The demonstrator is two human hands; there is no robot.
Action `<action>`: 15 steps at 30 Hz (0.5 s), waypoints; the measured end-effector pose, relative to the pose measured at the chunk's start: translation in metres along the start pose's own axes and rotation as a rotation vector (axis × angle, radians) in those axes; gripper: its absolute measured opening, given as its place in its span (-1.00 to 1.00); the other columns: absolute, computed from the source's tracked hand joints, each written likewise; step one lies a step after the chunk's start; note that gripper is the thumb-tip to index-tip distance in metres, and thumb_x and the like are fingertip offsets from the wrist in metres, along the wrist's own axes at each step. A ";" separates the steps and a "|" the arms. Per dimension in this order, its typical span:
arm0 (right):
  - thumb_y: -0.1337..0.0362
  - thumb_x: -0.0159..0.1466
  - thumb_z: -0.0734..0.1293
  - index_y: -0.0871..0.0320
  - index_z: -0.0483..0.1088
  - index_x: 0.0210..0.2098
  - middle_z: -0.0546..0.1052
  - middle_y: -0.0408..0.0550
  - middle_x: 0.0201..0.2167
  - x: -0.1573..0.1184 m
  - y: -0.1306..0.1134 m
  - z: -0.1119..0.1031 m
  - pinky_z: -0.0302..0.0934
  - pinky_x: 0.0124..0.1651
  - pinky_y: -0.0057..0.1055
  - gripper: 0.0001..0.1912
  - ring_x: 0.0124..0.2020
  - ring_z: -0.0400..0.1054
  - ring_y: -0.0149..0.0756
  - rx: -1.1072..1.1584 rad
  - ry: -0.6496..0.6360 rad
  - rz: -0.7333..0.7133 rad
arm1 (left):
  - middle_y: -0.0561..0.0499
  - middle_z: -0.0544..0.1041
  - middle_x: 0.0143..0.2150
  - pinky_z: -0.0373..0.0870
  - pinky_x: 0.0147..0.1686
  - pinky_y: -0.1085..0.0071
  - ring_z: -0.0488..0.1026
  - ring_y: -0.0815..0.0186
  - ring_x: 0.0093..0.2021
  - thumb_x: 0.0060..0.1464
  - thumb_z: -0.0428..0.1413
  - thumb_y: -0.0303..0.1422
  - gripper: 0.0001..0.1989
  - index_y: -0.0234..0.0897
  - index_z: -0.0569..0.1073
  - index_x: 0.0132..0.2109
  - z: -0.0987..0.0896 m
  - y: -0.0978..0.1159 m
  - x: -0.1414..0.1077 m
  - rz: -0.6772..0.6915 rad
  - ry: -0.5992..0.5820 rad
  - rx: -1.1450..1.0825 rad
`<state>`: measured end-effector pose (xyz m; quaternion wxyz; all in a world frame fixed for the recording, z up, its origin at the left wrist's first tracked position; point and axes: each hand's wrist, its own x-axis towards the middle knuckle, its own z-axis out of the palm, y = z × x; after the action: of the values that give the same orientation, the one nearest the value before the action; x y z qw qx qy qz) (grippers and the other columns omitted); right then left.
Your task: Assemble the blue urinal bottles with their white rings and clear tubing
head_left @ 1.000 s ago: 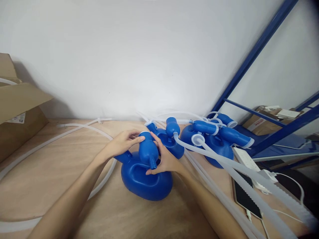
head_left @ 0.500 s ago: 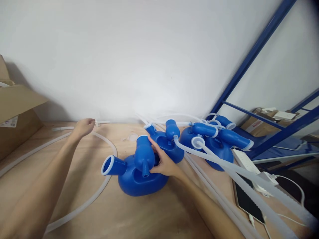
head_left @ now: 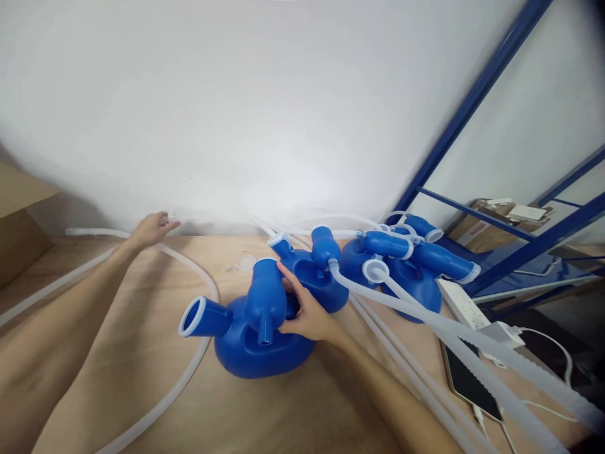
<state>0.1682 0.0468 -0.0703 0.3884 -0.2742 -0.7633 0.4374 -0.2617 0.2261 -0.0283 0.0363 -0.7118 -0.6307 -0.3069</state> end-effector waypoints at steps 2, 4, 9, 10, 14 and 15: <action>0.28 0.16 0.57 -0.08 -0.14 0.58 0.45 -0.01 0.08 0.001 0.001 0.000 0.29 0.20 -0.14 0.19 0.05 0.40 -0.14 0.000 0.000 0.006 | -0.12 0.56 -0.10 0.52 0.03 0.10 0.48 0.20 -0.12 0.01 -0.31 0.56 0.21 -0.57 0.46 0.08 -0.025 0.007 0.001 0.012 0.015 0.023; 0.30 0.16 0.57 -0.08 -0.13 0.58 0.44 -0.01 0.07 0.001 0.001 0.001 0.31 0.18 -0.15 0.18 0.05 0.40 -0.14 0.004 0.013 0.007 | -0.15 0.51 0.04 0.48 0.13 0.12 0.45 0.22 -0.01 -0.04 -0.30 0.59 0.27 -0.60 0.42 0.16 -0.059 0.018 0.004 0.042 0.054 0.056; 0.28 0.23 0.54 -0.09 -0.15 0.58 0.43 -0.05 0.02 0.001 -0.001 0.003 0.30 0.22 -0.14 0.12 0.03 0.42 -0.18 0.029 0.021 -0.020 | -0.10 0.42 0.15 0.49 0.07 0.18 0.52 0.36 -0.03 0.19 -0.29 0.42 0.09 -0.65 0.45 0.09 -0.146 0.059 0.015 0.021 0.271 0.133; 0.27 0.23 0.54 -0.09 -0.15 0.58 0.43 -0.05 0.03 0.001 -0.001 0.003 0.29 0.23 -0.14 0.12 0.04 0.42 -0.17 0.029 0.021 -0.024 | -0.09 0.43 0.14 0.49 0.03 0.17 0.55 0.34 -0.05 0.23 -0.29 0.38 0.06 -0.67 0.44 0.12 -0.159 0.067 0.018 0.007 0.272 0.134; 0.24 0.24 0.54 -0.08 -0.14 0.58 0.42 -0.01 0.07 0.003 0.003 0.002 0.29 0.25 -0.12 0.11 0.06 0.44 -0.16 0.013 0.027 -0.028 | -0.11 0.53 0.05 0.49 -0.09 0.19 0.60 0.20 -0.06 0.33 -0.23 0.21 -0.07 -0.77 0.34 0.15 -0.203 0.088 0.040 0.047 0.353 0.095; 0.23 0.24 0.54 -0.08 -0.15 0.58 0.43 -0.01 0.08 0.003 0.004 0.002 0.29 0.26 -0.11 0.11 0.05 0.44 -0.17 0.011 0.027 -0.029 | -0.18 0.52 0.09 0.49 -0.13 0.20 0.60 0.14 -0.04 0.36 -0.25 0.15 -0.10 -0.82 0.28 0.17 -0.215 0.092 0.049 0.138 0.396 0.127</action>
<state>0.1650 0.0502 -0.0733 0.4066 -0.2668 -0.7595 0.4321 -0.2603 0.1564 0.2004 0.2252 -0.6753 -0.5791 -0.3974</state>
